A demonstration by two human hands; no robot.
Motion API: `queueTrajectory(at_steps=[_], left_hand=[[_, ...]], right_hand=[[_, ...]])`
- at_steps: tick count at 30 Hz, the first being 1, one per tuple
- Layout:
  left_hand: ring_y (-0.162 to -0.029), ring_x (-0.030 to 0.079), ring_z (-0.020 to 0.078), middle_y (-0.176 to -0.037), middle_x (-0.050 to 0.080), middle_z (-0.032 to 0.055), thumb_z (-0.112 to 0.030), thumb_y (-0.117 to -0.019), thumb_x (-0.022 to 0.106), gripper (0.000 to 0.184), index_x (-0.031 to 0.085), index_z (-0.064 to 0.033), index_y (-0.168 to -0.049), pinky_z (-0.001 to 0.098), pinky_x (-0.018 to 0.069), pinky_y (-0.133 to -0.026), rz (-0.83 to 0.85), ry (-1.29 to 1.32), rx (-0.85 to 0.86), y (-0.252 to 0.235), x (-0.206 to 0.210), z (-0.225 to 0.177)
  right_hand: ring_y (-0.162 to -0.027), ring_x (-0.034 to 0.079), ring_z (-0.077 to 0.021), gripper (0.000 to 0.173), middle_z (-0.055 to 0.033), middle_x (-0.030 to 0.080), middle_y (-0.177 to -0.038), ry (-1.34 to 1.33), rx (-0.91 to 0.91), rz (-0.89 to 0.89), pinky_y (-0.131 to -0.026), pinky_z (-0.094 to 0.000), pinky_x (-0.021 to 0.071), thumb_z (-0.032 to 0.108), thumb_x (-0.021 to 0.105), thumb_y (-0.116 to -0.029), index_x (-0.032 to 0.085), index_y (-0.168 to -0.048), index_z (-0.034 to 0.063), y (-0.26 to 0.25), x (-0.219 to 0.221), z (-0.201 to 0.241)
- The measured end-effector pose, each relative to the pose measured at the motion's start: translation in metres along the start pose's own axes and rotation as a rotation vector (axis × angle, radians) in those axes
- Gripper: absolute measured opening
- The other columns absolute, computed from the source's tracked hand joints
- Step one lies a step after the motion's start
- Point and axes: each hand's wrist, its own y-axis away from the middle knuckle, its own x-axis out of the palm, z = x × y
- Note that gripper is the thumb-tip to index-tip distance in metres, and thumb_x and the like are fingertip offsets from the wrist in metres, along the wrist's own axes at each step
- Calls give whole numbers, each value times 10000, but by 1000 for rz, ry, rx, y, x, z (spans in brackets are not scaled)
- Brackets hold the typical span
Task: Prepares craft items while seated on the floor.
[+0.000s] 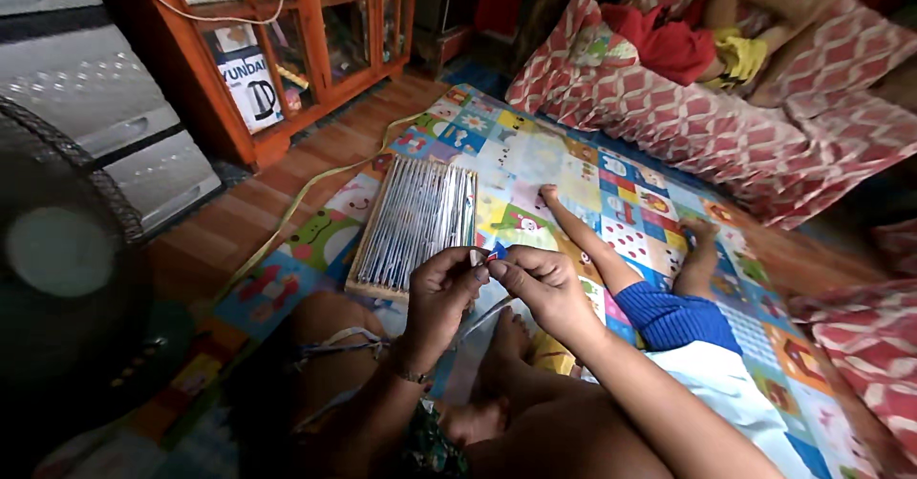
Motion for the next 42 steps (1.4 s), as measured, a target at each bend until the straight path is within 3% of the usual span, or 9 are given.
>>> queueTrajectory(at_steps=[5, 9, 16, 23, 27, 31, 35, 38, 42], left_hand=[[-719, 628, -9, -882, 705, -40, 8, -891, 716, 102, 733, -21, -987, 166, 553, -652, -111, -150, 194, 4, 6, 2], [-837, 673, 18, -1005, 730, -7, 20, -904, 690, 232, 719, 27, -1133, 203, 586, -764, -28, -166, 147, 5, 3, -6], [-809, 650, -9, -900, 703, -77, -66, -925, 713, 93, 760, -96, -1000, 171, 567, -734, -56, -154, 259, 6, 1, -5], [-688, 629, -28, -813, 707, -92, -28, -963, 634, 102, 730, -62, -968, 148, 536, -636, 17, -204, 91, 3, -9, -19], [-694, 640, -3, -863, 726, -39, -78, -938, 688, 212, 667, -1, -1135, 149, 520, -601, 131, -164, -60, 2, -10, -23], [-710, 637, 7, -935, 718, -26, -307, -978, 672, 495, 551, 28, -1322, 165, 529, -599, 197, -184, -91, 4, -7, -21], [-654, 614, -20, -825, 711, -45, -55, -998, 592, 154, 700, 18, -1081, 134, 501, -578, 88, -261, 7, 4, -1, -21], [-637, 602, -29, -772, 699, -61, -30, -986, 600, 107, 705, -11, -974, 131, 497, -586, 29, -307, 37, 4, -2, -22], [-614, 584, -37, -748, 680, -60, -52, -1021, 552, 183, 713, 8, -960, 127, 484, -566, -15, -398, 71, 2, -4, -22]], right_hand=[[-624, 490, 75, 238, 121, 579, -699, -8, -28, -21, -581, -120, 403, 68, 564, -995, 665, -781, 83, -1, 1, -2], [-636, 484, 81, 247, 112, 571, -708, 6, -56, 25, -588, -110, 396, 76, 563, -1001, 643, -768, 73, 0, -2, -3], [-636, 488, 86, 249, 121, 566, -701, 20, -60, 15, -589, -108, 401, 74, 543, -1003, 641, -774, 81, 1, -3, 0], [-621, 491, 78, 236, 127, 582, -701, 12, -38, -31, -574, -114, 399, 73, 553, -997, 667, -792, 98, 2, -12, 0], [-626, 491, 76, 239, 122, 586, -707, 17, -38, -38, -579, -121, 404, 71, 547, -999, 672, -797, 90, 2, -12, 0], [-676, 536, 77, 228, 111, 624, -743, 49, -64, -12, -630, -121, 451, 61, 557, -987, 681, -796, 72, 3, -13, -1], [-677, 513, 65, 265, 78, 573, -712, 114, -133, 30, -624, -118, 426, 80, 578, -985, 626, -726, 46, 2, -12, -4], [-692, 529, 53, 260, 51, 585, -713, 175, -158, 33, -637, -126, 443, 93, 582, -985, 659, -750, 15, 2, -14, -7], [-703, 547, 4, 294, -39, 632, -781, 353, -237, 20, -632, -148, 451, 128, 599, -995, 693, -758, -18, 2, -16, -11]])
